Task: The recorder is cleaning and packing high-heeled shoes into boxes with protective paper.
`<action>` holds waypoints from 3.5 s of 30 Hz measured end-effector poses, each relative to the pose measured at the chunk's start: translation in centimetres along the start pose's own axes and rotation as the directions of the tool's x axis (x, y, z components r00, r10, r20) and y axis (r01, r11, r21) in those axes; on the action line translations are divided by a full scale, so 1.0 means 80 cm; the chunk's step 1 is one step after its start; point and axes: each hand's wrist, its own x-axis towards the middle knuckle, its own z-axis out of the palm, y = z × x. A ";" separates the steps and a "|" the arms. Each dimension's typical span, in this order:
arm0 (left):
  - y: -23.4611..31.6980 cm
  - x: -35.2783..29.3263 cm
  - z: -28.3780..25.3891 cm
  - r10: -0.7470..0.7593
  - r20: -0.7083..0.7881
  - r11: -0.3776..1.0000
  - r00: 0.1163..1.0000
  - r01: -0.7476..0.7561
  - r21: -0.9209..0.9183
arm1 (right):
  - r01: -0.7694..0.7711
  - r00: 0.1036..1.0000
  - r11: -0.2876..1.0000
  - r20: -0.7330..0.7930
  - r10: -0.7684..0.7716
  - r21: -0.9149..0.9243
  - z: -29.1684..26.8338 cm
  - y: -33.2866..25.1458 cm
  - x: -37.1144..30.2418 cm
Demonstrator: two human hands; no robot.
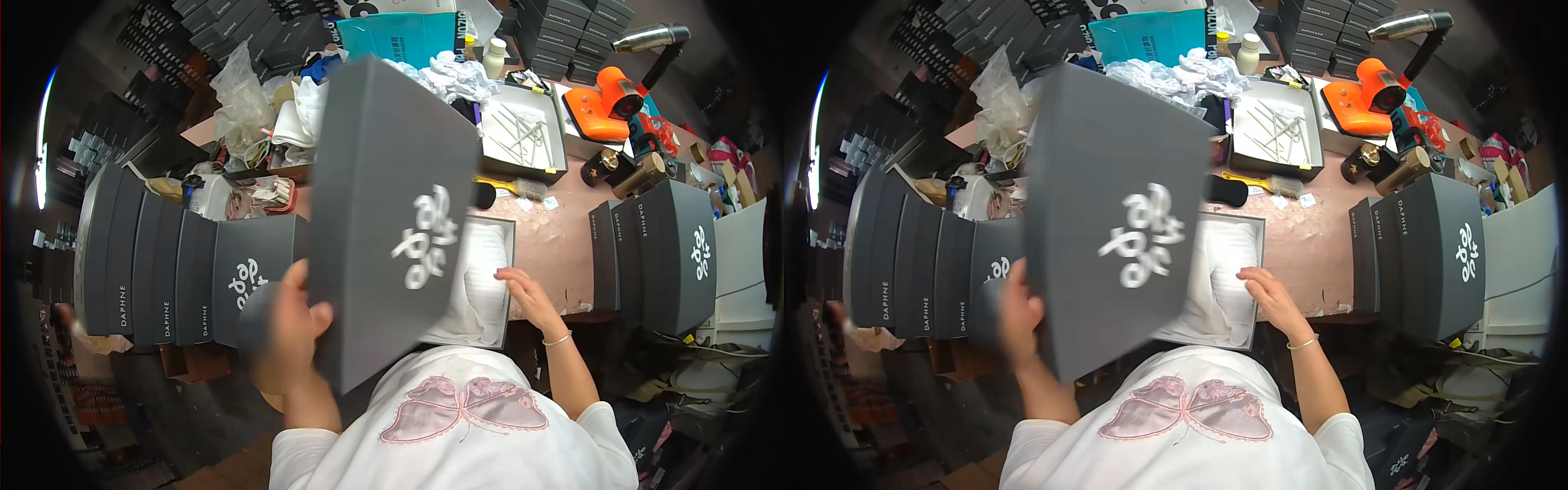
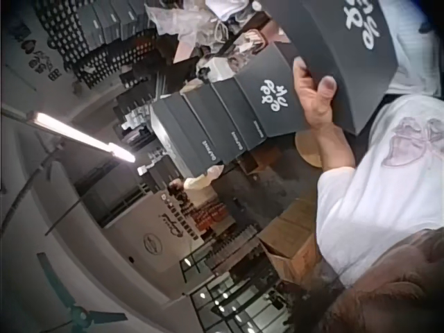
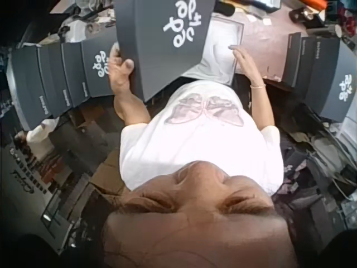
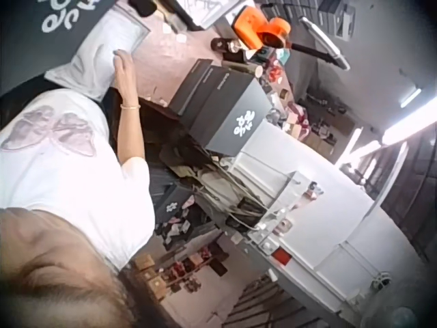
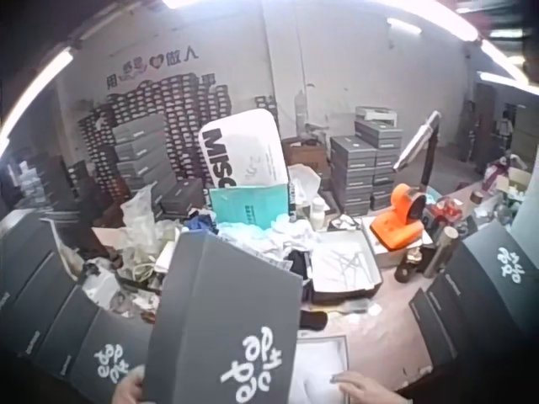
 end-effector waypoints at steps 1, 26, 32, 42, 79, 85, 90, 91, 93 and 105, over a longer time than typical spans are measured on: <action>0.037 -0.019 -0.009 0.108 -0.027 0.981 0.994 -0.102 0.167 | 0.014 0.999 0.986 -0.040 -0.021 -0.164 0.007 0.002 0.000; -0.457 0.051 -0.081 -0.238 -0.090 0.784 0.967 0.245 0.570 | -0.045 0.996 0.724 -0.085 -0.018 -0.688 0.166 0.070 0.043; -0.460 0.059 -0.107 -0.345 0.005 0.716 0.939 0.259 0.649 | -0.023 0.999 0.621 -0.041 -0.015 -0.783 0.146 -0.042 0.043; -0.264 0.013 -0.042 -0.250 0.265 0.968 0.931 0.235 0.089 | -0.080 0.990 0.958 -0.130 0.045 -0.274 0.023 -0.113 0.041; -0.261 0.095 -0.065 -0.174 -0.140 0.883 0.975 0.092 -0.460 | 0.216 0.976 0.951 -0.010 -0.219 0.221 0.058 -0.110 -0.002; -0.171 0.104 -0.096 0.344 -0.356 0.790 0.869 -0.062 0.610 | 0.167 0.946 0.673 -0.309 0.096 0.720 0.047 -0.087 -0.036; -0.062 0.059 -0.061 0.873 -0.030 0.330 0.487 -0.543 0.772 | 0.221 0.774 0.945 -0.633 -0.019 0.242 0.010 -0.078 -0.077; -0.072 0.051 -0.064 0.765 0.143 0.275 0.629 -0.519 0.810 | 0.225 0.741 0.967 -0.666 -0.089 0.122 0.013 -0.080 -0.074; -0.119 0.063 -0.066 0.300 0.412 0.136 0.861 -0.466 0.874 | 0.284 0.697 0.951 -0.708 -0.116 0.124 0.026 -0.072 -0.073; -0.231 0.033 0.034 -0.525 0.201 0.243 0.827 0.372 -0.896 | 0.084 0.996 0.870 -0.022 -0.084 0.486 0.150 -0.055 -0.033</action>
